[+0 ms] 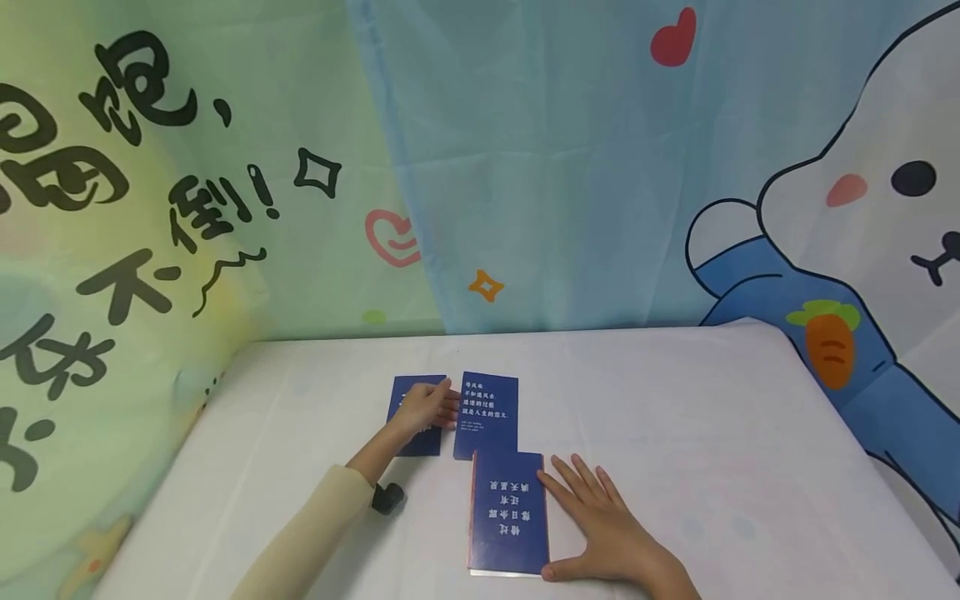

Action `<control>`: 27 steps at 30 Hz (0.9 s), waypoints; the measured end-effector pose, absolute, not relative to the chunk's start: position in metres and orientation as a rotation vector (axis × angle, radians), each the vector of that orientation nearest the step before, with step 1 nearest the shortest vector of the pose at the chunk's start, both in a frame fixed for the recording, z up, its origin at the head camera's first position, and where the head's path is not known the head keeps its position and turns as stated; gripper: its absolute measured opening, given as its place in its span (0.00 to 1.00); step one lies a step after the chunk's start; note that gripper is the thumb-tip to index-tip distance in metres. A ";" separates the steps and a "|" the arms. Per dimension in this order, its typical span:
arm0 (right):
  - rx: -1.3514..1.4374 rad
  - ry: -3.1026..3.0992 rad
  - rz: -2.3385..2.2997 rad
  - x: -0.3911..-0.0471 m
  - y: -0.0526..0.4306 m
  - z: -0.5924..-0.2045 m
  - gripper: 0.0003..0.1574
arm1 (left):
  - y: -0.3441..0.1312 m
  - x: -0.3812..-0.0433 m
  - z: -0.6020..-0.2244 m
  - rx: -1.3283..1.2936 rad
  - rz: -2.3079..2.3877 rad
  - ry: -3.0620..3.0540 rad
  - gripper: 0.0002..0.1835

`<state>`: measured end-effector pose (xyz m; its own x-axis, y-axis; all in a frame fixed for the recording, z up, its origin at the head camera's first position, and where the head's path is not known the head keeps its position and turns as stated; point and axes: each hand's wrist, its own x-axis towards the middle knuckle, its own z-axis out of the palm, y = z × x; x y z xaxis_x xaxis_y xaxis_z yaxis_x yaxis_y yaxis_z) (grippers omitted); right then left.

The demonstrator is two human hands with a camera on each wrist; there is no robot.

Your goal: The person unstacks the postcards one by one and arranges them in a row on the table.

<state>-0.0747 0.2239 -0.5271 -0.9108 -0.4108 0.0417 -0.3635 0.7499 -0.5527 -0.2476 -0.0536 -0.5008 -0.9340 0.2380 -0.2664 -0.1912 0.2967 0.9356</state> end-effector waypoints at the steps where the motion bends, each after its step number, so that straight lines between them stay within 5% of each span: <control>1: -0.633 2.857 -0.881 -0.075 0.224 -0.527 0.69 | -0.054 -0.247 -0.501 0.034 1.682 2.203 0.26; 19: -0.608 2.866 -0.875 -0.077 0.225 -0.528 0.69 | -0.060 -0.233 -0.489 0.195 1.535 2.394 0.27; 27: -0.635 2.867 -0.865 -0.077 0.223 -0.528 0.69 | -0.063 -0.210 -0.494 0.405 1.411 2.489 0.15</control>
